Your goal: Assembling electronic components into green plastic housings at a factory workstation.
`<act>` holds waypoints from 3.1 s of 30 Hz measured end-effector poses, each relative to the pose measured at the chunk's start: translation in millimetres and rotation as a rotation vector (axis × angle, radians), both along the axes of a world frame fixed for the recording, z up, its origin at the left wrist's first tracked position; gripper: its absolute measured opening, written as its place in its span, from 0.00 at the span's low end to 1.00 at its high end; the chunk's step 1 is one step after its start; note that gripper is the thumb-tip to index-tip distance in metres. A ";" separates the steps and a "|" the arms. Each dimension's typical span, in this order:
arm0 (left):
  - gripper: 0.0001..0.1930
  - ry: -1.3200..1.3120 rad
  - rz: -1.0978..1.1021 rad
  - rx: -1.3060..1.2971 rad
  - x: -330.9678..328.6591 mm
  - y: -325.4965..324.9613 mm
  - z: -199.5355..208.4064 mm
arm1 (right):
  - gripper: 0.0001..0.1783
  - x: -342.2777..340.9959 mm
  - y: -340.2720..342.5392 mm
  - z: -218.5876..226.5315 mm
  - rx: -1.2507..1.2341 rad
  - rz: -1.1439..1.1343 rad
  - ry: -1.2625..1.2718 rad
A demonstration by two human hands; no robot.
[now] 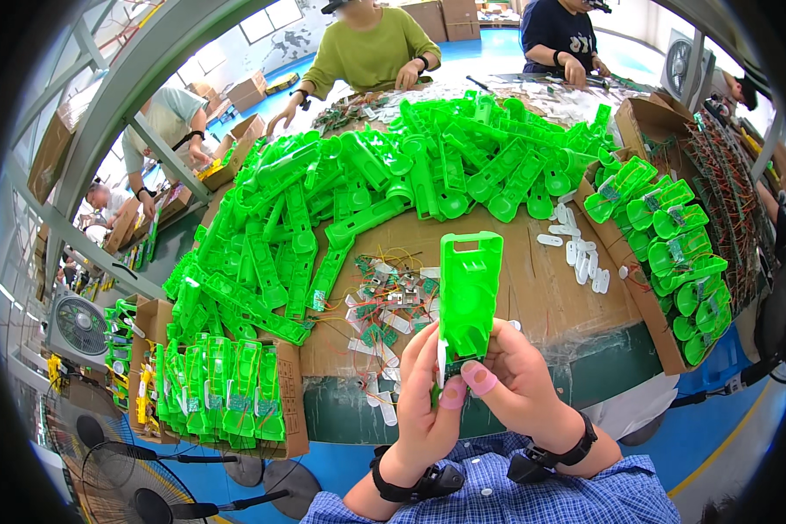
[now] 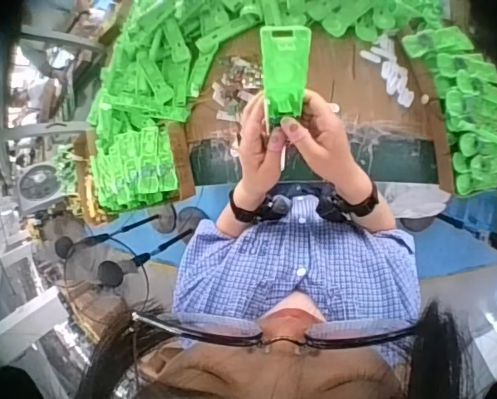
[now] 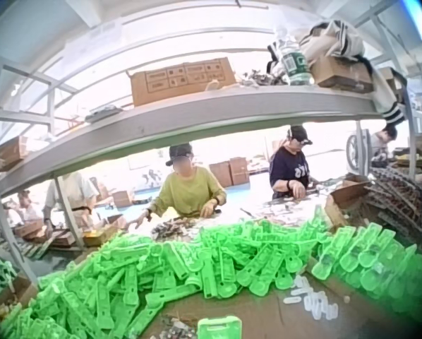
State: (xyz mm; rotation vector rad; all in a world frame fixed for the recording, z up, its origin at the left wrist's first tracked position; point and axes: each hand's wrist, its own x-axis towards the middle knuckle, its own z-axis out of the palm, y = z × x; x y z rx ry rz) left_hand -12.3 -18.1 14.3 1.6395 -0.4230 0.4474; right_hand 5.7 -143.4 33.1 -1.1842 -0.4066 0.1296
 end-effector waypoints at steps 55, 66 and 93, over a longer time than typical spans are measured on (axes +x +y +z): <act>0.18 -0.136 0.040 0.132 -5.1 5.3 0.4 | 0.22 -2.0 -4.0 1.8 -0.304 -0.292 -0.561; 0.18 -0.022 0.061 0.061 -6.8 -1.1 -0.4 | 0.18 -6.0 7.2 -1.7 -0.224 -0.344 -0.385; 0.20 0.202 -0.211 -1.068 17.8 33.3 8.3 | 0.25 5.1 -17.8 -26.7 -0.450 0.375 0.099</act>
